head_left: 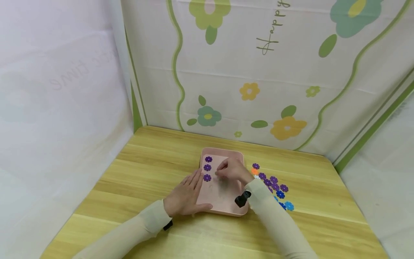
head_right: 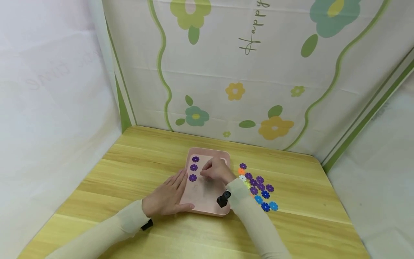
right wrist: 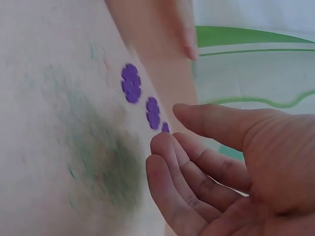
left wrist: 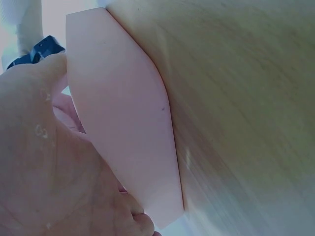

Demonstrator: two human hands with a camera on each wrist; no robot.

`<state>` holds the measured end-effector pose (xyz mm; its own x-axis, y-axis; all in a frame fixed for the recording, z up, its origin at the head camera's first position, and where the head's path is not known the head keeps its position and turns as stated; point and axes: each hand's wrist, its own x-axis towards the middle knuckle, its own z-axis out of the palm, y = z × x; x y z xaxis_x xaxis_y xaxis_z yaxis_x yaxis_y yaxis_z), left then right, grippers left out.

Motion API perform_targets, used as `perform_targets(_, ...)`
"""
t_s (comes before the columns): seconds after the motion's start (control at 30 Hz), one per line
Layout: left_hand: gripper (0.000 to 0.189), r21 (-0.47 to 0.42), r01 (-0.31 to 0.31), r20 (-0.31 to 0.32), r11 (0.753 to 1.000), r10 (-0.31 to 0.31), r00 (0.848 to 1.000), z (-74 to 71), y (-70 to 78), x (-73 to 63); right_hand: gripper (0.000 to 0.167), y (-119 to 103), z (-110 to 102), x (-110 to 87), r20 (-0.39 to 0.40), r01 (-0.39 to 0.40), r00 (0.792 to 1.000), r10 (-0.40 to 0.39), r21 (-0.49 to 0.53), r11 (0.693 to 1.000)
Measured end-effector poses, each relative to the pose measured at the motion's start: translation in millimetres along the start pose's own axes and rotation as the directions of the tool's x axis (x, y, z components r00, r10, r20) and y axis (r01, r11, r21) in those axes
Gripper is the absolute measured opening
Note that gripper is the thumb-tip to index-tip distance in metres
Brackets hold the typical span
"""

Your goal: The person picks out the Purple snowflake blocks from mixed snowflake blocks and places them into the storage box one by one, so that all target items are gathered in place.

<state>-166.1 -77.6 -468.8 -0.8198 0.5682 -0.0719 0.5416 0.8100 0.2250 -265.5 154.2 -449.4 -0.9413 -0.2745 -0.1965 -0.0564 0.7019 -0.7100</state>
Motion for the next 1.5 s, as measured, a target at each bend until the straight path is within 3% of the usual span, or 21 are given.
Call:
perform_targets(0.3,0.112,0.018,0.011,0.018,1.000,-0.011,1.000,2.1,-2.7,0.1,0.017,5.9,-53.7,-7.3,-0.042,0.061,0.997,-0.068,-0.147,0.987)
perform_targets(0.67,0.111,0.005,-0.004,0.030,1.000,0.004,1.000,-2.7,-1.4,-0.6,0.028,52.9,-106.1,-3.8,-0.081,0.045,0.994,-0.073,-0.308,0.950)
perform_targets(0.97,0.110,-0.003,-0.015,0.017,1.000,0.015,1.000,0.1,-1.0,-0.4,0.034,89.6,-112.3,2.8,-0.008,0.043,0.999,-0.049,-0.381,0.924)
perform_targets(1.17,0.110,0.003,-0.019,0.007,1.000,0.018,1.000,0.6,-1.6,0.0,0.041,108.5,-106.4,7.1,-0.008,-0.009,1.000,0.007,-0.365,0.931)
perform_targets(1.5,0.112,0.017,-0.004,0.016,1.000,0.003,1.000,0.1,-1.5,0.6,0.025,121.7,-103.9,13.5,-0.016,-0.064,0.998,0.062,-0.311,0.948)
